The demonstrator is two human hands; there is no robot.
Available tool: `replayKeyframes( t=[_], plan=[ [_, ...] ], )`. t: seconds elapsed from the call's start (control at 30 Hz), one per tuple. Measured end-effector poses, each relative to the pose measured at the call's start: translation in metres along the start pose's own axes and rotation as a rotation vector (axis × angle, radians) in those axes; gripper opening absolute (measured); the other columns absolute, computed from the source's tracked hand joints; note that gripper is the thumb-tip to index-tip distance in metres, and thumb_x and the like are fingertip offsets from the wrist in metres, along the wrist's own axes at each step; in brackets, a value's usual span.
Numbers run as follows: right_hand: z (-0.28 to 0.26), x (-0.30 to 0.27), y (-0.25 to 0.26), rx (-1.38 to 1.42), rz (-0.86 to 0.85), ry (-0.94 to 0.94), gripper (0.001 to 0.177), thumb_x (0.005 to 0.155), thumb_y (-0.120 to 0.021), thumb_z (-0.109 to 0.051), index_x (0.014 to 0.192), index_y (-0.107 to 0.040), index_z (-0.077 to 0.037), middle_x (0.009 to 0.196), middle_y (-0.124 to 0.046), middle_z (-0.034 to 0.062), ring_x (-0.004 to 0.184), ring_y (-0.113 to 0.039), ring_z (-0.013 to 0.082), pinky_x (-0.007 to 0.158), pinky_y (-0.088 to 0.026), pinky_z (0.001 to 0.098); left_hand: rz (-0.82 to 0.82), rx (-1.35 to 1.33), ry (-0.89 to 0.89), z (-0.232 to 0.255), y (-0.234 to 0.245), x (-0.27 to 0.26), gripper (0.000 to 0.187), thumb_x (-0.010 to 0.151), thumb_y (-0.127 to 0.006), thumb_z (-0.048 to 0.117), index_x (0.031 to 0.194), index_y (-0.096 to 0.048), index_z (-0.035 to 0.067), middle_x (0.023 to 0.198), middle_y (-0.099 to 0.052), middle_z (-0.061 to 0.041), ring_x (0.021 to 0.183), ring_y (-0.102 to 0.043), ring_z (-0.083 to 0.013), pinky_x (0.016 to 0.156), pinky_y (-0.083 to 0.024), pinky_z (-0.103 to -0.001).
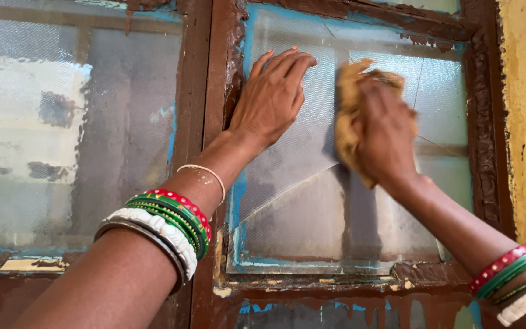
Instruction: The person wipes the glass panes and wooden frames of a window using a cloth, occasionally using a spray bottle.
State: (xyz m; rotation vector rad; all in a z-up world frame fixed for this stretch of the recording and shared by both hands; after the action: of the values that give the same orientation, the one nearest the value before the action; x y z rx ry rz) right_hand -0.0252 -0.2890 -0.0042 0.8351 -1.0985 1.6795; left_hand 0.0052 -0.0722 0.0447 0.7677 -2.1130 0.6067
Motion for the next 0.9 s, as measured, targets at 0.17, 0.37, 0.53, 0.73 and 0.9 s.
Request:
replayKeyframes(
  t=[0.17, 0.37, 0.53, 0.73, 0.9],
  plan=[
    [-0.027, -0.003, 0.021, 0.117, -0.078, 0.305, 0.055, 0.091, -0.06, -0.008, 0.146, -0.055, -0.003, 0.144, -0.058, 0.0176, 0.132, -0.054, 0.0338, 0.108, -0.042, 0.0485, 0.054, -0.094, 0.015, 0.002, 0.007, -0.003, 0.029, 0.103, -0.051, 0.008, 0.132, -0.055, 0.007, 0.13, -0.065, -0.016, 0.136, -0.054, -0.0331, 0.123, -0.031, -0.053],
    [-0.052, -0.009, 0.011, 0.046, -0.037, 0.272, 0.058, 0.087, -0.06, -0.009, 0.144, -0.054, -0.001, 0.144, -0.057, 0.019, 0.134, -0.054, 0.0337, 0.108, -0.041, 0.0503, 0.029, -0.126, 0.023, 0.001, 0.005, -0.01, 0.027, 0.104, -0.051, 0.01, 0.13, -0.056, 0.004, 0.13, -0.065, -0.018, 0.136, -0.053, -0.0353, 0.124, -0.03, -0.053],
    [-0.067, -0.013, 0.009, 0.085, -0.015, 0.153, 0.052, 0.092, -0.061, -0.007, 0.144, -0.056, -0.003, 0.145, -0.059, 0.0173, 0.135, -0.054, 0.0329, 0.112, -0.041, 0.0502, 0.027, -0.066, -0.023, 0.011, 0.004, -0.032, 0.037, 0.108, -0.045, 0.013, 0.142, -0.051, -0.001, 0.145, -0.058, -0.022, 0.141, -0.051, -0.0335, 0.127, -0.029, -0.051],
    [-0.1, -0.045, 0.006, 0.078, -0.232, 0.455, 0.04, 0.089, -0.065, -0.016, 0.125, -0.061, -0.001, 0.129, -0.061, 0.0196, 0.127, -0.057, 0.0321, 0.102, -0.042, 0.0514, -0.178, 0.02, -0.021, 0.021, 0.027, -0.065, 0.046, 0.109, -0.038, 0.027, 0.149, -0.049, 0.005, 0.148, -0.055, -0.019, 0.14, -0.048, -0.0325, 0.123, -0.027, -0.053],
    [-0.131, -0.064, 0.009, 0.113, -0.164, 0.39, 0.053, 0.083, -0.066, -0.018, 0.132, -0.059, 0.0, 0.136, -0.06, 0.0184, 0.134, -0.054, 0.0346, 0.112, -0.04, 0.0525, -0.201, 0.067, -0.062, 0.028, 0.051, -0.087, 0.048, 0.109, -0.038, 0.034, 0.146, -0.053, 0.006, 0.15, -0.054, -0.014, 0.143, -0.046, -0.0285, 0.122, -0.031, -0.05]
  ],
)
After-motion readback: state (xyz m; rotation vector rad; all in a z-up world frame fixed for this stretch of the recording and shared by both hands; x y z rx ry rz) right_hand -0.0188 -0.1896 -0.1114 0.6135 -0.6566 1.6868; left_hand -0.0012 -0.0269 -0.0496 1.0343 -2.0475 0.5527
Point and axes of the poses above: each hand's wrist, its own x-axis towards the middle knuckle, its own y-axis out of the back of the hand, z = x × y, the point moved 2 cm from there along x, towards the middle knuckle
